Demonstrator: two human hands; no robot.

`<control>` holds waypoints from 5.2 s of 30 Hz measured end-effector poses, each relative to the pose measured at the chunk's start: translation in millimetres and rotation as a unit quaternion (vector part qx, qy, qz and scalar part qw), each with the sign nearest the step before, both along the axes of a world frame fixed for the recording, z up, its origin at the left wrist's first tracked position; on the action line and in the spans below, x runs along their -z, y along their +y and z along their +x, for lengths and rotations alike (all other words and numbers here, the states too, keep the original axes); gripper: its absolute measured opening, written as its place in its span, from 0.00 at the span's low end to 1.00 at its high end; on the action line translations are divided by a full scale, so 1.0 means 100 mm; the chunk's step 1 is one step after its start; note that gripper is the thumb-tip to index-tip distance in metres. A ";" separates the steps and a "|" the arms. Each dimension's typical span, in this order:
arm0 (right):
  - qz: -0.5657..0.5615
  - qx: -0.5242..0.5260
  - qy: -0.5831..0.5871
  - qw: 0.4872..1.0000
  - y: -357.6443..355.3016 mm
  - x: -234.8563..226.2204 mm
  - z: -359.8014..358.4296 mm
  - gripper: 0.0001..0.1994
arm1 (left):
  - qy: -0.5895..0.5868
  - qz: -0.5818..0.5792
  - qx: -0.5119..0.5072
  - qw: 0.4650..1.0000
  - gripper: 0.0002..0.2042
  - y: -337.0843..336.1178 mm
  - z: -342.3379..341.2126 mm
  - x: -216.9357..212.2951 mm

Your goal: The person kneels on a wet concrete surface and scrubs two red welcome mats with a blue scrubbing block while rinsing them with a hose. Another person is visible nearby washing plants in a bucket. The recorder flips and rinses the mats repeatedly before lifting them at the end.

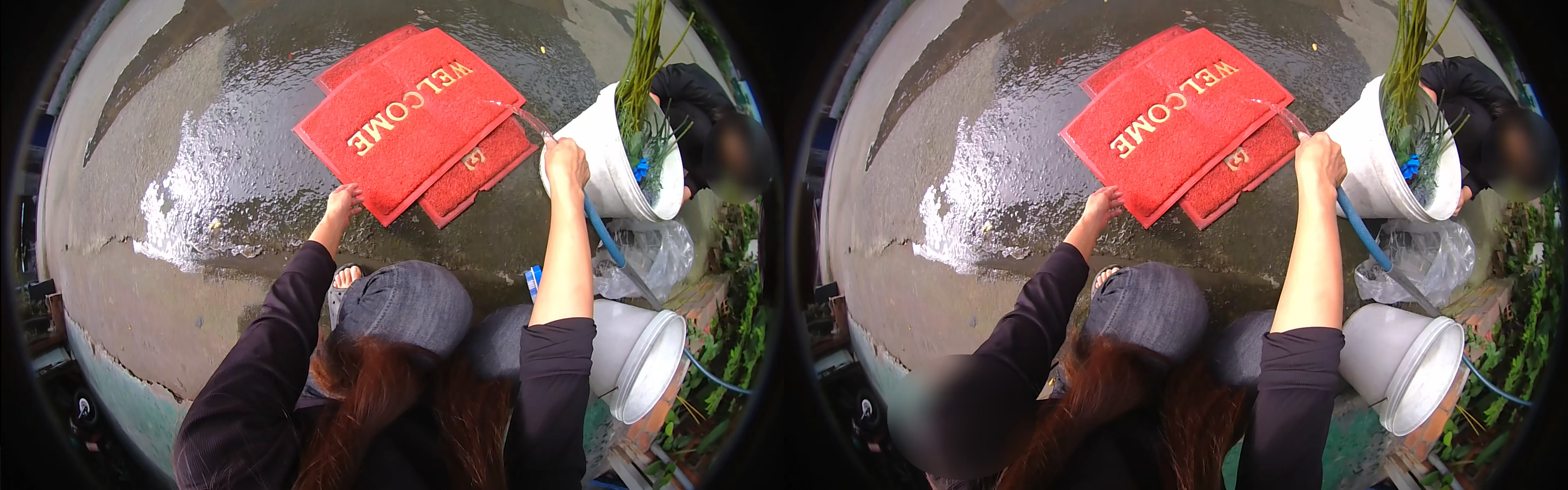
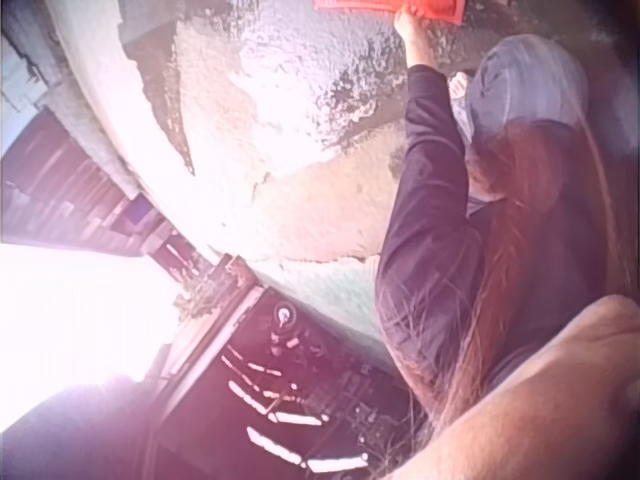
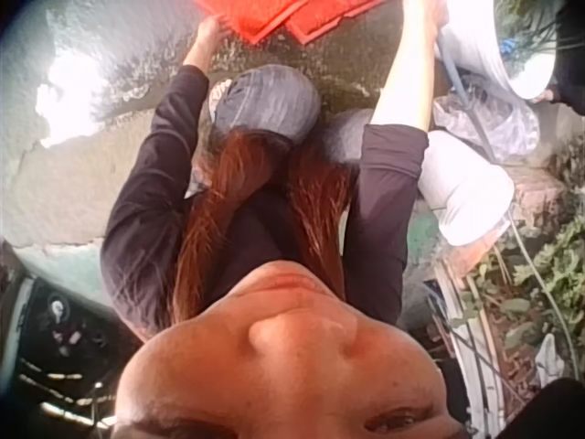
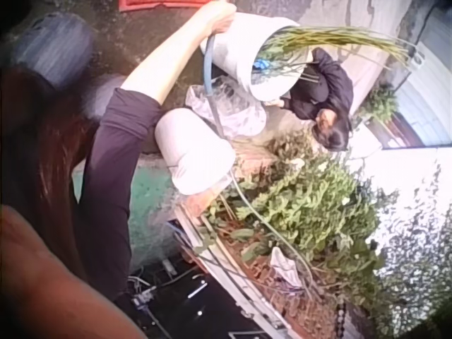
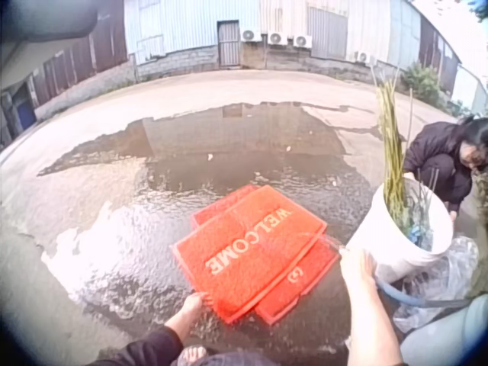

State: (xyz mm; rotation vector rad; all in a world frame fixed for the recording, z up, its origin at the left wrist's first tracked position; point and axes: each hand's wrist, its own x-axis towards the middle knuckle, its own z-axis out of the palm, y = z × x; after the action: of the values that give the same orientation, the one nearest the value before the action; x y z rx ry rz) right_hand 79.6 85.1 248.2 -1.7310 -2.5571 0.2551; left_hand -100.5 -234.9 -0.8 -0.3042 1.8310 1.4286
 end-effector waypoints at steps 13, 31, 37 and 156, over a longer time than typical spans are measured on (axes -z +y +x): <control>0.017 -0.005 0.002 1.000 0.12 0.10 0.06 0.19 | 0.365 -0.256 0.547 0.708 0.32 0.23 0.35 -0.25; -0.330 -0.063 -0.030 0.941 0.22 0.26 -0.04 0.15 | 0.338 -0.278 0.624 0.648 0.33 0.23 0.27 -0.15; -0.372 -0.102 -0.051 0.921 -0.03 0.17 -0.17 0.15 | 0.317 -0.289 0.636 0.641 0.30 0.33 0.22 -0.31; -0.002 0.018 0.058 0.998 0.46 -0.05 -0.24 0.19 | 0.286 -0.370 0.700 0.540 0.43 0.52 0.40 -0.13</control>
State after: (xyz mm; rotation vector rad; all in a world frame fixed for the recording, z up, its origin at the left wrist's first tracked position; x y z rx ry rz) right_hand 55.3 130.8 253.0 -1.7072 -2.4439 0.3476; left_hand -60.2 -182.7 12.4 1.1803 2.0484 -0.5190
